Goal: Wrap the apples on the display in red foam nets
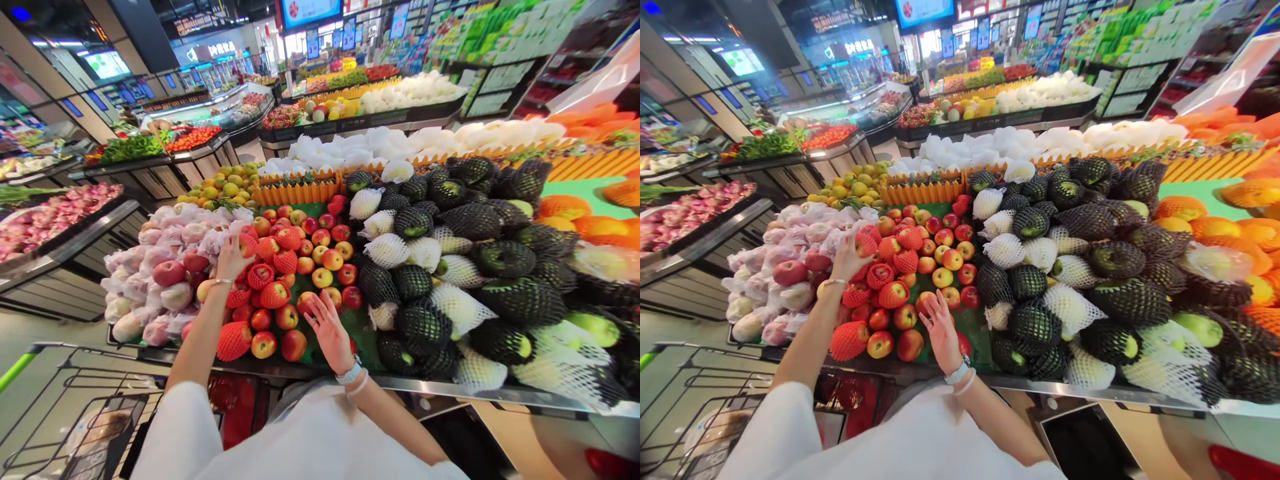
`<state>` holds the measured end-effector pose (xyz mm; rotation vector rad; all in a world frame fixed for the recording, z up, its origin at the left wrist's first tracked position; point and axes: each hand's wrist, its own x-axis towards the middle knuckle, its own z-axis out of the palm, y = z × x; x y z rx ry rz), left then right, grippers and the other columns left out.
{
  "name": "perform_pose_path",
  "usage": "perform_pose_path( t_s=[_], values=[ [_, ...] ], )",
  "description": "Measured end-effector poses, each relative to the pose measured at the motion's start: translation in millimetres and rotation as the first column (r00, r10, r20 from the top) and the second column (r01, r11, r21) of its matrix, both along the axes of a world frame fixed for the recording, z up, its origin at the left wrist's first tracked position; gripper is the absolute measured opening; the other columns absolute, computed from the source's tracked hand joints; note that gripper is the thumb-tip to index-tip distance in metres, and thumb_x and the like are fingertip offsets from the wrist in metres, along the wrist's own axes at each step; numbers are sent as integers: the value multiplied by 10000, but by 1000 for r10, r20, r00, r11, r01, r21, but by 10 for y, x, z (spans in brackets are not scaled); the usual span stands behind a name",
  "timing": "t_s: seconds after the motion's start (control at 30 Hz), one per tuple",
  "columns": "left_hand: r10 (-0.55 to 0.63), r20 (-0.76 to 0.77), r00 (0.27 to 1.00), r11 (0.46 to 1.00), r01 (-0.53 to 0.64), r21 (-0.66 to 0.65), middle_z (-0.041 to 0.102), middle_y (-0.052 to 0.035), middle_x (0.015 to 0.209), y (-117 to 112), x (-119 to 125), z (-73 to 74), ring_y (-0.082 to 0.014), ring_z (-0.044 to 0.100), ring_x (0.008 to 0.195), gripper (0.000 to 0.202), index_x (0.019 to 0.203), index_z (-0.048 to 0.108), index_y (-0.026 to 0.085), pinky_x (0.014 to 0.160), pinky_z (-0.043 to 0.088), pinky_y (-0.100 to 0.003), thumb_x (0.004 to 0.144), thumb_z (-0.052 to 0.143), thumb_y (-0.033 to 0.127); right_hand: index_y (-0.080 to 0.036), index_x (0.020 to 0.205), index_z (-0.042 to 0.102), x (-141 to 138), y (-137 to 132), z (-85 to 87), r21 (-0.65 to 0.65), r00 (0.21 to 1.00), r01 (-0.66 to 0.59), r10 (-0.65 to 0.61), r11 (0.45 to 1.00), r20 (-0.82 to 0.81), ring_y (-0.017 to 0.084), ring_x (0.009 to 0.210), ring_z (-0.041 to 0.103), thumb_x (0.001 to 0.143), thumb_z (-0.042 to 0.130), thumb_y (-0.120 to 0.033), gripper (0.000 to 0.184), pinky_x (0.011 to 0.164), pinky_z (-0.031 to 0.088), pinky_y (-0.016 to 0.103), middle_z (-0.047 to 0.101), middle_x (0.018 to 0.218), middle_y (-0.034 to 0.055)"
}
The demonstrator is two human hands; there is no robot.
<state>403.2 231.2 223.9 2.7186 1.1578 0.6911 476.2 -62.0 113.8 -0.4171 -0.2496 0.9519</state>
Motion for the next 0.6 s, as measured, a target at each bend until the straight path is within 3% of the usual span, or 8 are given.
perform_pose_path(
  t_s=[0.1, 0.17, 0.27, 0.43, 0.53, 0.6],
  values=[
    [-28, -252, 967, 999, 33, 15, 400, -229, 1359, 309, 74, -9, -417, 422, 1235, 874, 1457, 323, 166, 1053, 72, -709, 701, 741, 305, -326, 1370, 484, 5, -75, 26, -21, 996, 29, -27, 999, 89, 211, 1357, 391, 893, 536, -342, 480, 1132, 285, 462, 399, 1478, 43],
    [-73, -318, 945, 997, 72, -13, 383, -229, 1370, 409, 61, -48, -406, 395, 1264, 884, 1465, 314, 175, 1062, 90, -686, 699, 737, 298, -321, 1363, 491, 31, -120, 18, -35, 990, 59, -54, 998, 132, 225, 1339, 410, 890, 537, -349, 476, 1112, 313, 462, 378, 1490, 48],
    [-140, -352, 926, 990, 126, -64, 375, -239, 1369, 510, 14, -115, -401, 360, 1293, 912, 1473, 294, 148, 1080, 166, -615, 697, 734, 338, -312, 1329, 520, 99, -158, -13, -76, 985, 116, -105, 990, 133, 240, 1281, 469, 874, 551, -373, 460, 1077, 348, 470, 390, 1481, 64],
    [-213, -305, 928, 975, 183, -122, 304, -252, 1428, 576, -21, -162, -441, 250, 1358, 1091, 1504, 198, 124, 1099, 115, -617, 636, 791, 418, -275, 1253, 577, 181, -201, 29, -167, 984, 161, -146, 973, 98, 240, 1198, 536, 827, 577, -377, 438, 1076, 333, 499, 481, 1400, 91],
    [-225, -244, 943, 974, 214, -73, 233, -270, 1466, 500, -301, -86, -464, 143, 1390, 1164, 1485, 178, 38, 1107, 64, -621, 597, 810, 448, -274, 1265, 570, 257, -317, 93, -168, 976, 171, -143, 971, 166, 229, 1205, 531, 835, 533, -346, 438, 1090, 310, 515, 484, 1398, 85],
    [-241, -167, 956, 970, 244, -3, 181, -250, 1491, 375, -713, -12, -436, 94, 1407, 1022, 1462, 188, 7, 1098, 54, -612, 721, 695, 496, -275, 1282, 565, 372, -460, 122, -184, 958, 220, -176, 958, 228, 231, 1222, 523, 829, 497, -342, 464, 1095, 302, 526, 471, 1413, 78]
  ],
)
